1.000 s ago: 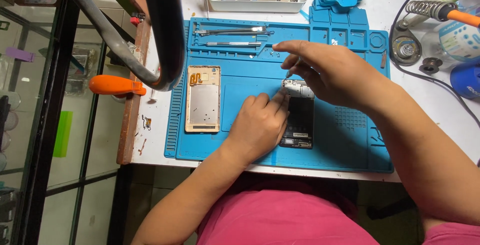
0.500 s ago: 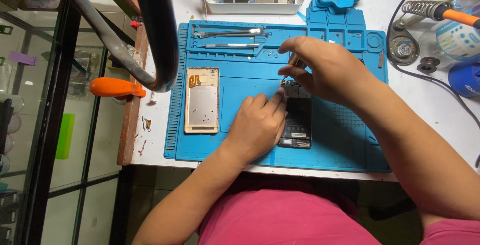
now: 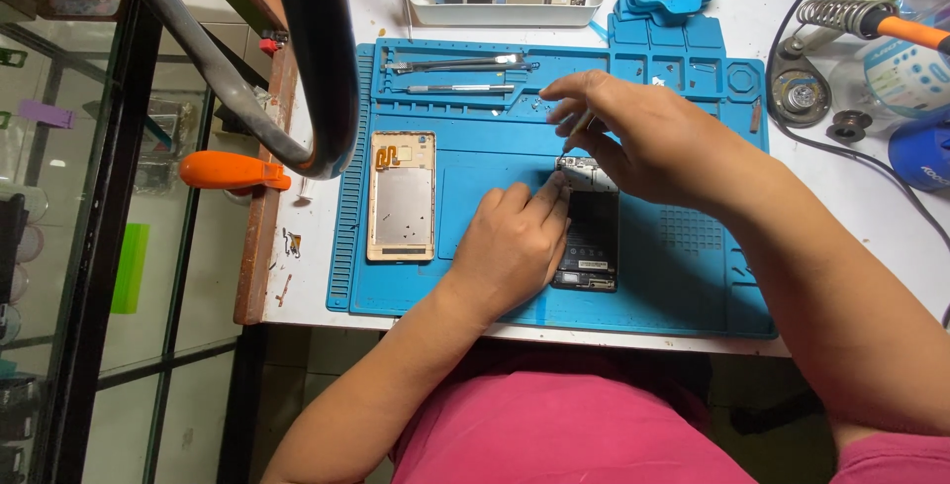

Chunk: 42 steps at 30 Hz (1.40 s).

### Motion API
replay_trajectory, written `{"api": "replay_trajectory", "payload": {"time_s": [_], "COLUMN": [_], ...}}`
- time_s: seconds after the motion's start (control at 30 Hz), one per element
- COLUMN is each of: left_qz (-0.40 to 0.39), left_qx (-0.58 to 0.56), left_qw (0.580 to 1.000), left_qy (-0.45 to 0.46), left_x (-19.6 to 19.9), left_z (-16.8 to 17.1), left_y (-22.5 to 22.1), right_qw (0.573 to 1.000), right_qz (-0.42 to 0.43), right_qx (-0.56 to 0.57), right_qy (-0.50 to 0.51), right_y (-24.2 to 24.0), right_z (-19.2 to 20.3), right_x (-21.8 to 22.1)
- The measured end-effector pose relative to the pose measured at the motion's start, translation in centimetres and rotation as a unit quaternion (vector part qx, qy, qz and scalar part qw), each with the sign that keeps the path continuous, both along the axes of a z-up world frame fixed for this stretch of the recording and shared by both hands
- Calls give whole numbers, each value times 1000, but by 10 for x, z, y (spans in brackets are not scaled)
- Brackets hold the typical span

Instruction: Disassembling a mobile phone by removing internal screws with a precision screwdriver

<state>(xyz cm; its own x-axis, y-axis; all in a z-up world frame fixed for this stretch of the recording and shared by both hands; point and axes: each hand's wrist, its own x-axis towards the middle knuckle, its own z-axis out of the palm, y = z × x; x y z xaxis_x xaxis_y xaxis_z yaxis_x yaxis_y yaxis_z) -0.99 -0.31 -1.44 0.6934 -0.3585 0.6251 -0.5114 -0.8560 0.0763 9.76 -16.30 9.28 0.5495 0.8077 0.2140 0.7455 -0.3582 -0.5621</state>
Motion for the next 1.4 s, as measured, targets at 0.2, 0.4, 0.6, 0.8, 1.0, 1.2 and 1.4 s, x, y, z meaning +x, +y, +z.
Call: {"api": "replay_trajectory", "payload": {"time_s": [0.2,0.4,0.6,0.8,1.0,1.2,1.4], "left_qz": [0,-1,-3,6,18,51,44], "left_qx": [11,5,-2,-2,-16,14,-42], "left_qw": [1000,1000,1000,1000,999,992,984], "left_qy": [-4,2,-12,-17,-22,114,167], "left_x": [0,1,2,2,-1,-25,-36], "left_z": [0,-3,-1,-8,-8,-6,-15], "left_y": [2,1,0,-2,-3,-7,-8], "right_qw": [996,998,1000,999,999,991,984], "right_qz": [-25,-23,-22,-36,-47,-101,-33], "right_qx": [-36,-44,-13,-28,-5,75,82], "right_qy": [-73,-27,10,-24,-10,38,153], "right_y": [-4,-2,4,2,2,17,62], "right_z": [-11,-8,6,-11,-6,0,-11], "right_x": [5,3,-4,-2,-8,-38,-55]}}
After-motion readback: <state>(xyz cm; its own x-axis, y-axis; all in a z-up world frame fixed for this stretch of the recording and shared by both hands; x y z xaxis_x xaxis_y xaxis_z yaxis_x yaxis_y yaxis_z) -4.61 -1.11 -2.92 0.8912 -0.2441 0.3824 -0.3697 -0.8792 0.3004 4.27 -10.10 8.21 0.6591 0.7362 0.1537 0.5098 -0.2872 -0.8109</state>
